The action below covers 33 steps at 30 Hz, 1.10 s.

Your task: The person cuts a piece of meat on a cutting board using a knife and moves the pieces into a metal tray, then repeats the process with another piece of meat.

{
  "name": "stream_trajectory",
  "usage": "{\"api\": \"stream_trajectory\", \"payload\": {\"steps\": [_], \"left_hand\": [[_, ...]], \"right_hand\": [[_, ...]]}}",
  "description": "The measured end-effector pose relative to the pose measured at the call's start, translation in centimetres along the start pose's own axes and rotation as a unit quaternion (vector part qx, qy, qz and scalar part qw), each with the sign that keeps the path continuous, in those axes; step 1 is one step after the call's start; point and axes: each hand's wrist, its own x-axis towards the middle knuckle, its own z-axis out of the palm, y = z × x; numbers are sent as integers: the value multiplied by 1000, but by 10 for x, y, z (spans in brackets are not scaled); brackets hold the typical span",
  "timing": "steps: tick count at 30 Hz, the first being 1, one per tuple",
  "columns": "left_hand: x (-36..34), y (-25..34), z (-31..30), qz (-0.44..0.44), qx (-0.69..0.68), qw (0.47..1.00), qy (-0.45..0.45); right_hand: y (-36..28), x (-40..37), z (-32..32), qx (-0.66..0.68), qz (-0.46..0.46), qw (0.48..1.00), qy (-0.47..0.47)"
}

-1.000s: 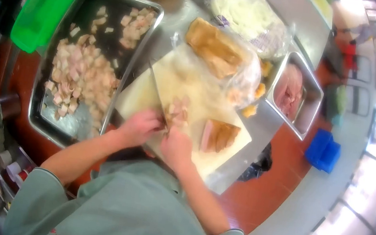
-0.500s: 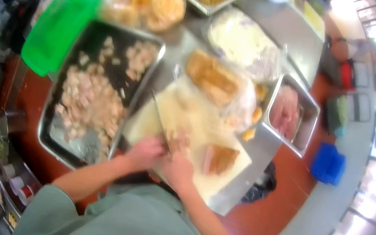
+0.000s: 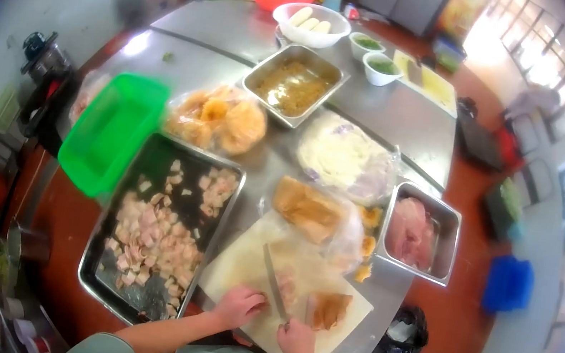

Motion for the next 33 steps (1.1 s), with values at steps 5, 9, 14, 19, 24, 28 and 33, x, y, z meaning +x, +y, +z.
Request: {"api": "stream_trajectory", "payload": {"steps": [5,9,14,19,24,28,33], "left_hand": [[8,4,3,32,38,999,-12],[-4,-3,0,12,66,993,-97],[-2,-18,12,67,25,995,-63],[0,-11,1,68,23,996,-45],[0,-16,18,73,-51,996,14],[-9,-21,15,34,1,998,-55],[-2,-9,-2,9,-22,998,-55]], "right_hand": [[3,4,1,-13,-27,999,11],[1,-8,4,-50,-96,994,24],[-17,-25,-22,-62,-63,996,5],[-5,-27,-21,-90,-61,993,-55],[-37,12,0,4,-109,993,-42],[-53,26,-11,-133,-127,982,-45],[-33,-29,-29,-92,-32,993,-65]]}}
